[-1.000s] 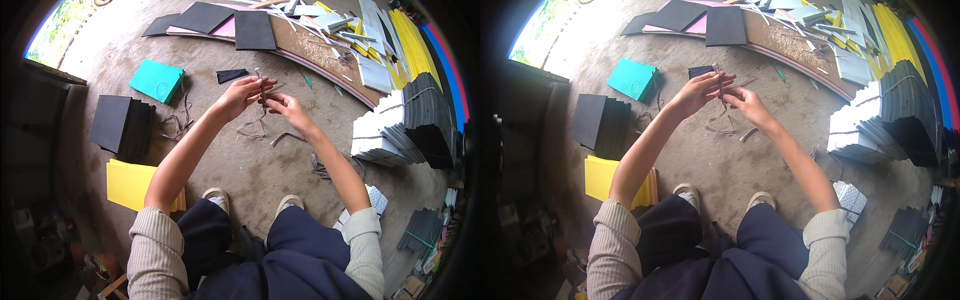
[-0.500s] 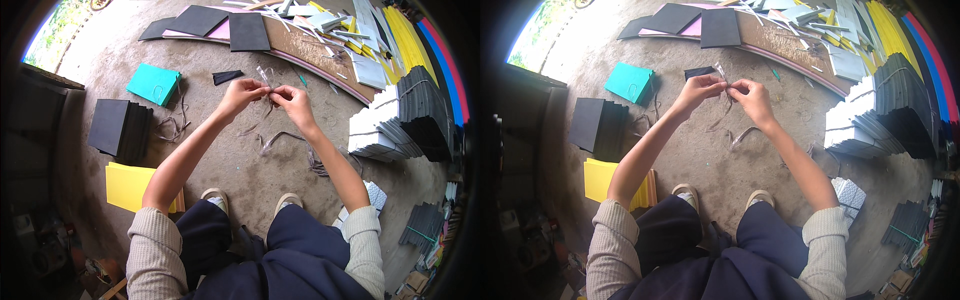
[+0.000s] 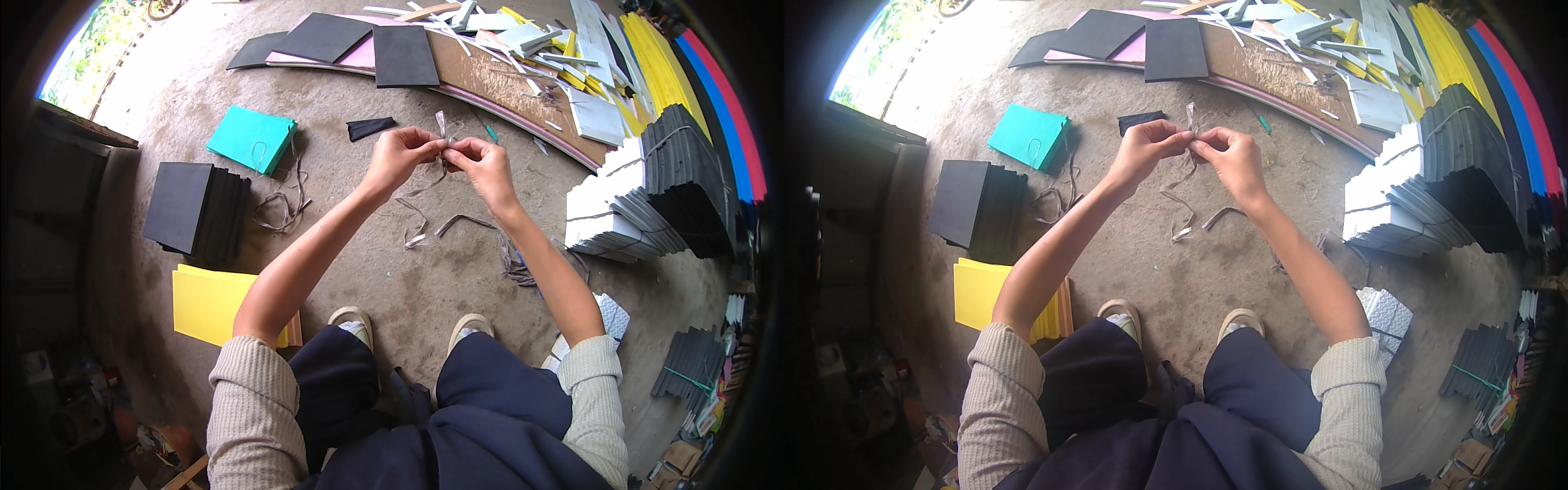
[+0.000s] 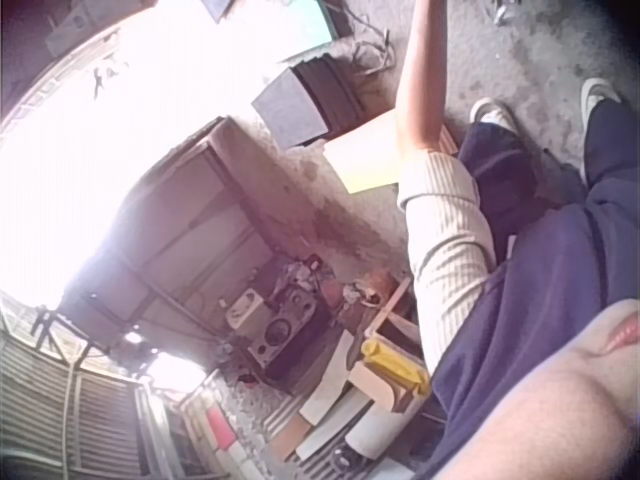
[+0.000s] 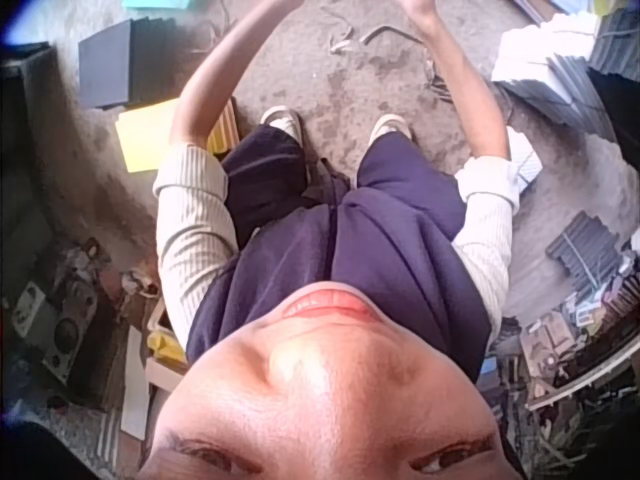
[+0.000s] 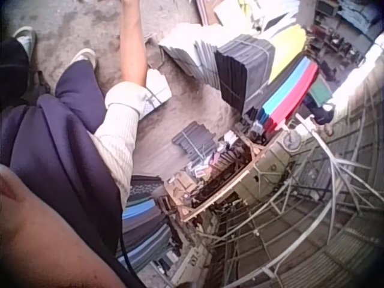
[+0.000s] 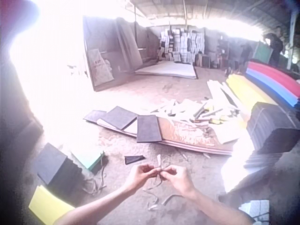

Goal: The person sits on the floor and bundles stacks of colored foam sheets using twine. They cut the twine with a utility knife, wrap it around the stacks, tie knots, and trim the excess. The person handles yellow and green foam sheets and places the finished bundles aside.

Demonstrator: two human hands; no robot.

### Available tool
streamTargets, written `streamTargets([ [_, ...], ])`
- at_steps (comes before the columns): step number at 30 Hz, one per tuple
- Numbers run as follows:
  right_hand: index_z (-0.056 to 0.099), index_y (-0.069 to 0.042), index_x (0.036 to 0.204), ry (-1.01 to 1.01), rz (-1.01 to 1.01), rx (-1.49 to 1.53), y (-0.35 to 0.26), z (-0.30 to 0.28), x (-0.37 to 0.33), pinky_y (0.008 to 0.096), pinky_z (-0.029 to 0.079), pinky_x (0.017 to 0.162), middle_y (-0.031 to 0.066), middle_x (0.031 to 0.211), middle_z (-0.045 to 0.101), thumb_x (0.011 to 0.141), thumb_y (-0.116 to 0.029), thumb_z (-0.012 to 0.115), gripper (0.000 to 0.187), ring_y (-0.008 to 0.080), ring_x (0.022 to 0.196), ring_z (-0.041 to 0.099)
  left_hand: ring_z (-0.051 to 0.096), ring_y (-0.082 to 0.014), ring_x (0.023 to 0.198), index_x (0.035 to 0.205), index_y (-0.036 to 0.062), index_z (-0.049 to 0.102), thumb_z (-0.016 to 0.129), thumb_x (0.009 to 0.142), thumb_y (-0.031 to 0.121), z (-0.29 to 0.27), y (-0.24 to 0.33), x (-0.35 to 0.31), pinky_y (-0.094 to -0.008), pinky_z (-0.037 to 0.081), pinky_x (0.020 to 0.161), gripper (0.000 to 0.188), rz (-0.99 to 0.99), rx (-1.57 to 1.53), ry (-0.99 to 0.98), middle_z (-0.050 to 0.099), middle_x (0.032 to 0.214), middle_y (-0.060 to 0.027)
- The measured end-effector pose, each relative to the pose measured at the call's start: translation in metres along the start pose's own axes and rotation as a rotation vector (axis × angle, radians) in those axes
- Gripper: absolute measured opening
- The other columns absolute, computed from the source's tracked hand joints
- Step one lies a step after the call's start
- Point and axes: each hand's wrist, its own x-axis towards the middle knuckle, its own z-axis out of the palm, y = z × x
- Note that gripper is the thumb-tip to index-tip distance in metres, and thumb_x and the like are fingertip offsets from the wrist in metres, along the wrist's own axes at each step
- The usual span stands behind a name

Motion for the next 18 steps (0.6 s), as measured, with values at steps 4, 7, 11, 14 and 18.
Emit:
streamTargets([
  [4, 0.059, 0.0, 0.089, -0.007, 0.044, 0.253, -0.004, -0.005, -0.002, 0.0252, 0.048, 0.073, 0.0103, 0.084, 0.064, 0.08, -0.01, 0.061, 0.014, 0.0128, 0.078, 0.061, 0.057, -0.0131, 0.091, 0.096, 0.0016, 0.055, 0.053, 0.087, 0.022, 0.001, 0.009, -0.002, -0.0285, 0.046, 0.086, 0.022, -0.092, -0.313, 0.013, 0.062, 0.087, -0.0047],
  [7, 0.052, -0.003, 0.092, -0.017, 0.129, 0.636, -0.021, -0.01, 0.0, 0.028, 0.047, 0.079, 0.012, 0.088, 0.062, 0.084, -0.009, 0.054, 0.01, 0.0163, 0.084, 0.06, 0.054, -0.0116, 0.073, 0.088, 0.0065, 0.046, 0.044, 0.091, 0.021, -0.012, 0.009, -0.003, -0.0281, 0.048, 0.078, 0.015, -0.164, -0.681, 0.051, 0.053, 0.073, -0.0003],
  [11, 0.043, -0.006, 0.091, -0.204, -0.02, 0.619, 0.0, -0.064, 0.025, 0.0357, 0.049, 0.071, 0.0122, 0.081, 0.06, 0.089, -0.011, 0.041, 0.005, 0.0259, 0.079, 0.06, 0.029, -0.0079, 0.048, 0.084, 0.0105, 0.038, 0.043, 0.092, 0.026, -0.045, 0.001, 0.003, -0.0248, 0.035, 0.049, 0.018, -0.018, -0.412, 0.089, 0.034, 0.056, 0.0045],
  [14, 0.041, -0.004, 0.097, -0.123, -0.198, -0.506, -0.028, -0.077, 0.028, 0.0398, 0.05, 0.067, 0.0183, 0.075, 0.059, 0.089, -0.011, 0.039, 0.01, 0.029, 0.073, 0.061, 0.033, -0.0088, 0.043, 0.089, 0.005, 0.049, 0.052, 0.087, 0.032, -0.09, 0.0, -0.008, -0.0271, 0.029, 0.042, 0.028, 0.314, 0.772, 0.202, 0.043, 0.05, -0.0013],
  [18, 0.037, -0.004, 0.106, -0.105, -0.188, -1.467, -0.03, -0.128, 0.041, 0.0455, 0.048, 0.066, 0.0272, 0.078, 0.058, 0.086, -0.007, 0.037, 0.019, 0.035, 0.075, 0.061, 0.052, -0.031, 0.051, 0.07, -0.0008, 0.054, 0.053, 0.085, 0.032, -0.139, -0.005, -0.028, -0.0374, 0.04, 0.05, 0.036, 0.366, 1.168, 0.31, 0.053, 0.057, -0.0154],
])
